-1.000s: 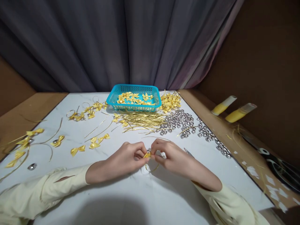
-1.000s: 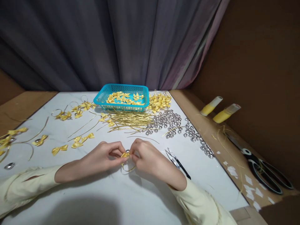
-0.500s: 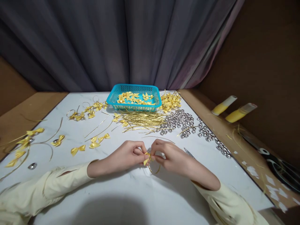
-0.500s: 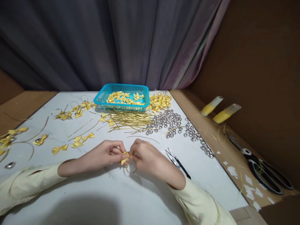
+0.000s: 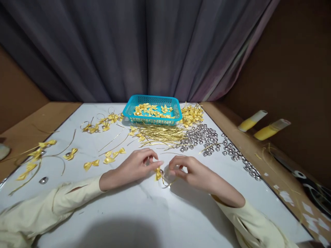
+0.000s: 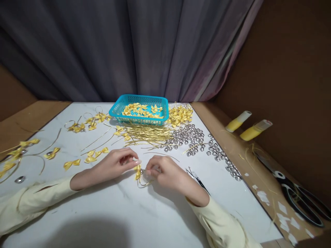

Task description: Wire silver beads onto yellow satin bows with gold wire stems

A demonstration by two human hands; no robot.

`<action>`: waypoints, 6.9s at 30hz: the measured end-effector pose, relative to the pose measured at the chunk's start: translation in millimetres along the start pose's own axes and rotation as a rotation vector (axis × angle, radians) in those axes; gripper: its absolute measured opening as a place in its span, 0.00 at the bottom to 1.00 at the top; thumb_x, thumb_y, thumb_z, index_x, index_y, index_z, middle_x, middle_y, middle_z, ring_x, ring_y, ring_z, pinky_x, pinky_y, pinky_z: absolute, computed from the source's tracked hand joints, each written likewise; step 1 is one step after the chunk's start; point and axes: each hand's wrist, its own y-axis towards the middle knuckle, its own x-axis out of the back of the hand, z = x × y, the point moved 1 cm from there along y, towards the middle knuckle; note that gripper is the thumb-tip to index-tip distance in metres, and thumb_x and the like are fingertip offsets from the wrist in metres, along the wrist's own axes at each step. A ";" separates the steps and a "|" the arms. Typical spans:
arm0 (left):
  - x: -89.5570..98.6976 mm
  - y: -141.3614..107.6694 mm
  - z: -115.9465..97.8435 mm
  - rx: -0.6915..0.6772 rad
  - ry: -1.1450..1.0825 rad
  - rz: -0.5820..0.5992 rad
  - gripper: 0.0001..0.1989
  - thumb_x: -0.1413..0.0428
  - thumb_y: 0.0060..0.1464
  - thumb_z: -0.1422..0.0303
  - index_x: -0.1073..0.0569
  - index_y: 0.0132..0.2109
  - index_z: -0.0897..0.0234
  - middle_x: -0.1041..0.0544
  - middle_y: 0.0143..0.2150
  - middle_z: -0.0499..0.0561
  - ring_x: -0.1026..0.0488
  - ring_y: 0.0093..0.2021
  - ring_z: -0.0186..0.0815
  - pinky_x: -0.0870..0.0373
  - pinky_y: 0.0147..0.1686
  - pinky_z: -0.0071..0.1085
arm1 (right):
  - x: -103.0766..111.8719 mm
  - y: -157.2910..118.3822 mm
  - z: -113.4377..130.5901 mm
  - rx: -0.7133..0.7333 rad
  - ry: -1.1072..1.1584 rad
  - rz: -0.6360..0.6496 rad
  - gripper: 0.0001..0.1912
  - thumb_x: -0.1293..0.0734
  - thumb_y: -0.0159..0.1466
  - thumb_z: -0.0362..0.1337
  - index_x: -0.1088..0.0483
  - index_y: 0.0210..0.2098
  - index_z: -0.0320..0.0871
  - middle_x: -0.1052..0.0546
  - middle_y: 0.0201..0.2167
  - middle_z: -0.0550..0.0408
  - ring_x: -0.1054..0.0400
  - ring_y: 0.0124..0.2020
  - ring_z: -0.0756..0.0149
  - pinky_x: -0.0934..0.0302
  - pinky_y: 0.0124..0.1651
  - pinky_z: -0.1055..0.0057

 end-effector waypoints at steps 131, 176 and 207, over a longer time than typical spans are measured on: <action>-3.6 -14.0 -10.0 -0.182 0.078 0.332 0.09 0.48 0.55 0.75 0.22 0.35 0.67 0.22 0.30 0.52 0.29 0.33 0.34 0.38 0.35 0.26 | -13.7 1.3 6.4 0.056 0.006 0.127 0.12 0.37 0.55 0.25 0.22 0.31 0.39 0.22 0.26 0.54 0.31 0.32 0.65 0.39 0.35 0.74; 8.8 8.9 -9.0 -0.198 0.011 0.141 0.06 0.56 0.60 0.73 0.34 0.40 0.64 0.27 0.30 0.48 0.29 0.29 0.31 0.37 0.31 0.25 | -14.1 -5.6 21.4 -0.069 0.344 0.226 0.10 0.35 0.57 0.36 0.24 0.25 0.38 0.22 0.25 0.51 0.30 0.29 0.65 0.37 0.38 0.71; 13.0 3.0 -12.4 -0.565 0.312 0.221 0.11 0.55 0.58 0.79 0.34 0.46 0.66 0.27 0.37 0.54 0.30 0.37 0.36 0.35 0.36 0.29 | -1.9 2.1 8.0 -0.170 0.159 -0.123 0.11 0.36 0.58 0.37 0.24 0.28 0.40 0.22 0.26 0.53 0.32 0.29 0.63 0.41 0.34 0.70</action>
